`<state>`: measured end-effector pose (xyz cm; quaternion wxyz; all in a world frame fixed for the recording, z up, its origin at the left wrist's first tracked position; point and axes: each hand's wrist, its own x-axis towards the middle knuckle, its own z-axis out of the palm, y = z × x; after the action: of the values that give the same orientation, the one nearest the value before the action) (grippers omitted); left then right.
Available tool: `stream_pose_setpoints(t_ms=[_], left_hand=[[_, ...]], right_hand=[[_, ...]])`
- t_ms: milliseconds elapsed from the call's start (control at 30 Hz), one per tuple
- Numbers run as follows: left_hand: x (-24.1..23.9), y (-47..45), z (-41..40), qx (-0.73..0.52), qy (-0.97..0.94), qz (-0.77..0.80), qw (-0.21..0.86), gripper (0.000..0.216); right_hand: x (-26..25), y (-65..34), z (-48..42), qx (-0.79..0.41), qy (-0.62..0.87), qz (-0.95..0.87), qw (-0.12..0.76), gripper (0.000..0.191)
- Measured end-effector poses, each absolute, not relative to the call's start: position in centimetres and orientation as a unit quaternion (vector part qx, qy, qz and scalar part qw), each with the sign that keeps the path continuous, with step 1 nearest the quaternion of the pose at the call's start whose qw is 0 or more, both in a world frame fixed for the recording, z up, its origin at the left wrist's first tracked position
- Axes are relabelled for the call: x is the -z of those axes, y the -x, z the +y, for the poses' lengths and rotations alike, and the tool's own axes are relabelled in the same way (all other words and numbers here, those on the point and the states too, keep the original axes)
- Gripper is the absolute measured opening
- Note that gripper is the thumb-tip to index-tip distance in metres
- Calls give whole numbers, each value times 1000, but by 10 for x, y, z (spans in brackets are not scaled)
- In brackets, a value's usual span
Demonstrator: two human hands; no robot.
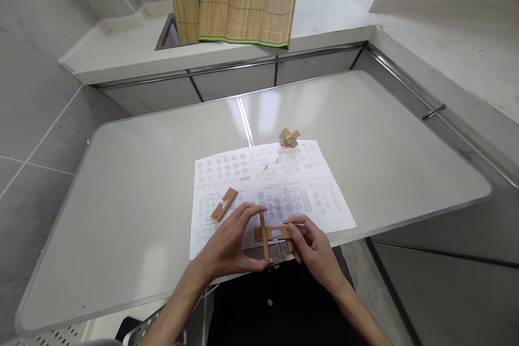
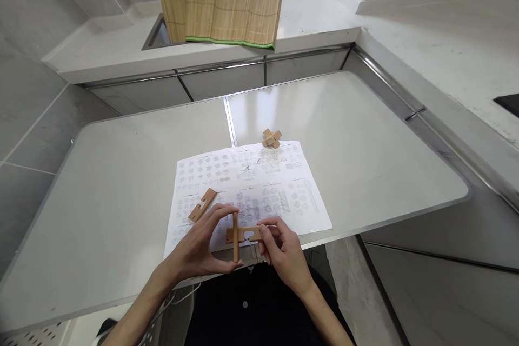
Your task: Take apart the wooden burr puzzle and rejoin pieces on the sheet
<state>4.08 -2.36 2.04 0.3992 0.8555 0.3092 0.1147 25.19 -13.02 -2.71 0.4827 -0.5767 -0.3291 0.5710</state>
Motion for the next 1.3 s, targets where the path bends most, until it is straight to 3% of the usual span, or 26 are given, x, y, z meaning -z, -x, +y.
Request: stream_pose_setpoints(t_ms=[700, 867, 1100, 1300], left_hand=[[-33, -32, -23, -98, -855, 310, 405, 92], [-30, -34, -25, -121, -857, 315, 390, 82], [-38, -30, -24, -88, -857, 308, 404, 91], [-34, -30, -25, -118, -859, 323, 379, 85]], right_hand=[[23, -252, -131, -584, 574, -322, 475, 45], [26, -252, -131, -582, 575, -319, 477, 46], [20, -251, -131, -585, 576, -324, 471, 51], [22, -250, -131, -578, 581, -312, 481, 50]])
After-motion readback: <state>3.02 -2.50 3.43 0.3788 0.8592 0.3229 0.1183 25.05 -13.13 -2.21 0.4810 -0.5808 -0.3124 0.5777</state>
